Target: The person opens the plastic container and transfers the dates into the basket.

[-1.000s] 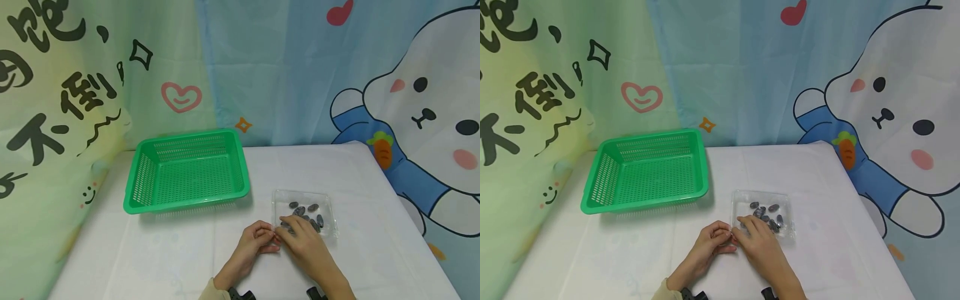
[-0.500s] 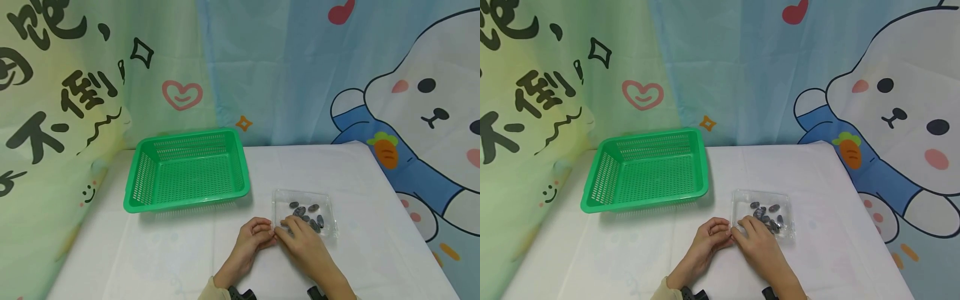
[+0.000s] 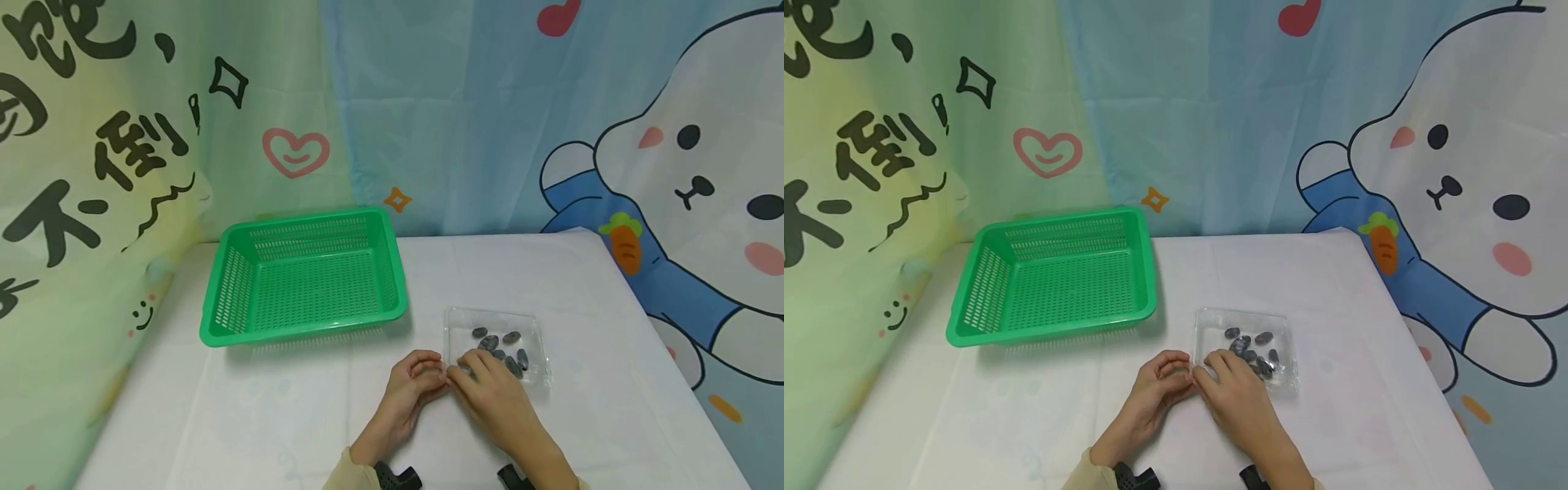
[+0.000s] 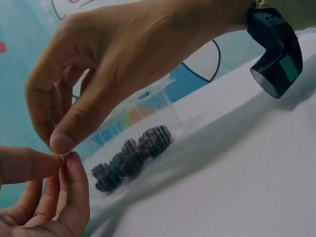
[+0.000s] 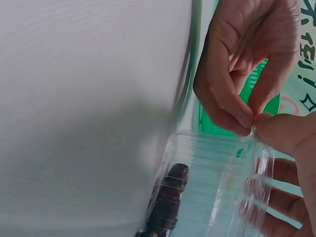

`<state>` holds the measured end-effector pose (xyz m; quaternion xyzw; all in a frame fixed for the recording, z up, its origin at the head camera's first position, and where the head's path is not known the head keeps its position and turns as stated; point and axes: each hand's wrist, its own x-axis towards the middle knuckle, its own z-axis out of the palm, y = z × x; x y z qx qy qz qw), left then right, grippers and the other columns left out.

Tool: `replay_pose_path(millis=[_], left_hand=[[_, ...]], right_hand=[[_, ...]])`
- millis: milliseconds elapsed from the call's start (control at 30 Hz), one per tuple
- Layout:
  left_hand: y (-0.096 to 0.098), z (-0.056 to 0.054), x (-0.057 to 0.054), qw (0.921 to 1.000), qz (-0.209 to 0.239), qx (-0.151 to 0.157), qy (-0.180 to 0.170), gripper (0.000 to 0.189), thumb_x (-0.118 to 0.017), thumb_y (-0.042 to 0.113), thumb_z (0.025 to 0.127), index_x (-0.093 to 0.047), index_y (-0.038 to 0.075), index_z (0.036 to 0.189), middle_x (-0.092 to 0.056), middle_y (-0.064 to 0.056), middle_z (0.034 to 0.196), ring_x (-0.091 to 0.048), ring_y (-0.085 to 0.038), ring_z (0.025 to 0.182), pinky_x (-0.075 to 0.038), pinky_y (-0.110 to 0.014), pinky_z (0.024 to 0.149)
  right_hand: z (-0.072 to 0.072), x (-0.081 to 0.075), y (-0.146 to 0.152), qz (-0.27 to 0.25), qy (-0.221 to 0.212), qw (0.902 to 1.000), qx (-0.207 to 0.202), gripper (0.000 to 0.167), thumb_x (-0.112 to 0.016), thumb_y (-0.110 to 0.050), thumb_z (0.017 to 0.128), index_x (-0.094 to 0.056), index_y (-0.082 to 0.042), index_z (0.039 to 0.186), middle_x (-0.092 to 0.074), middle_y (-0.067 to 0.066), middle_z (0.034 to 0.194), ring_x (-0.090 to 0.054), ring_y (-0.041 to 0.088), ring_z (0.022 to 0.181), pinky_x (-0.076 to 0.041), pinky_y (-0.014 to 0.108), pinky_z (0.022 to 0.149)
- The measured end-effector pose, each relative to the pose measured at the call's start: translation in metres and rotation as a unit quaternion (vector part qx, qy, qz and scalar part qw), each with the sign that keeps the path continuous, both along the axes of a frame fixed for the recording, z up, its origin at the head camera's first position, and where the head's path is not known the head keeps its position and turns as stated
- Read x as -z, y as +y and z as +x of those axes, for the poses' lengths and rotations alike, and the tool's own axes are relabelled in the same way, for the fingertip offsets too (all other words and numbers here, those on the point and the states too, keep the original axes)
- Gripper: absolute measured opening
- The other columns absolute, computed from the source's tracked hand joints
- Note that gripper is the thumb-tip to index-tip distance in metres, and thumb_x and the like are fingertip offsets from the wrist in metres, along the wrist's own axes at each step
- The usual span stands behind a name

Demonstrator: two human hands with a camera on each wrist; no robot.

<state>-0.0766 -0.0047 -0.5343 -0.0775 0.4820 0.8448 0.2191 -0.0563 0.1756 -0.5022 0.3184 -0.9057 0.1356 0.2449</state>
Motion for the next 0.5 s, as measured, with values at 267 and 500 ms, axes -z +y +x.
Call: replay_pose_path(millis=[267, 500], left_hand=[[0.0020, 0.0010, -0.0046, 0.9999, 0.008, -0.008, -0.009, 0.043, -0.066, -0.014, 0.086, -0.056, -0.009, 0.127, -0.066, -0.001, 0.102, -0.068, -0.008, 0.087, -0.062, -0.023, 0.079], [0.0039, 0.0028, -0.0066, 0.9997, 0.004, -0.022, -0.011, 0.044, -0.064, -0.015, 0.085, -0.057, -0.007, 0.127, -0.064, -0.001, 0.101, -0.067, -0.009, 0.083, -0.061, -0.021, 0.076]], right_hand=[[0.0007, -0.0055, -0.0046, 0.049, 0.029, 0.9984, 0.000, 0.012, -0.059, -0.017, 0.098, -0.069, -0.010, 0.097, -0.062, 0.008, 0.098, -0.065, 0.027, 0.094, -0.059, 0.040, 0.080], [-0.0027, -0.0043, -0.0075, 0.065, 0.063, 0.9959, 0.000, 0.019, -0.050, -0.018, 0.098, -0.067, -0.009, 0.094, -0.063, 0.004, 0.095, -0.066, 0.025, 0.095, -0.060, 0.039, 0.082]])
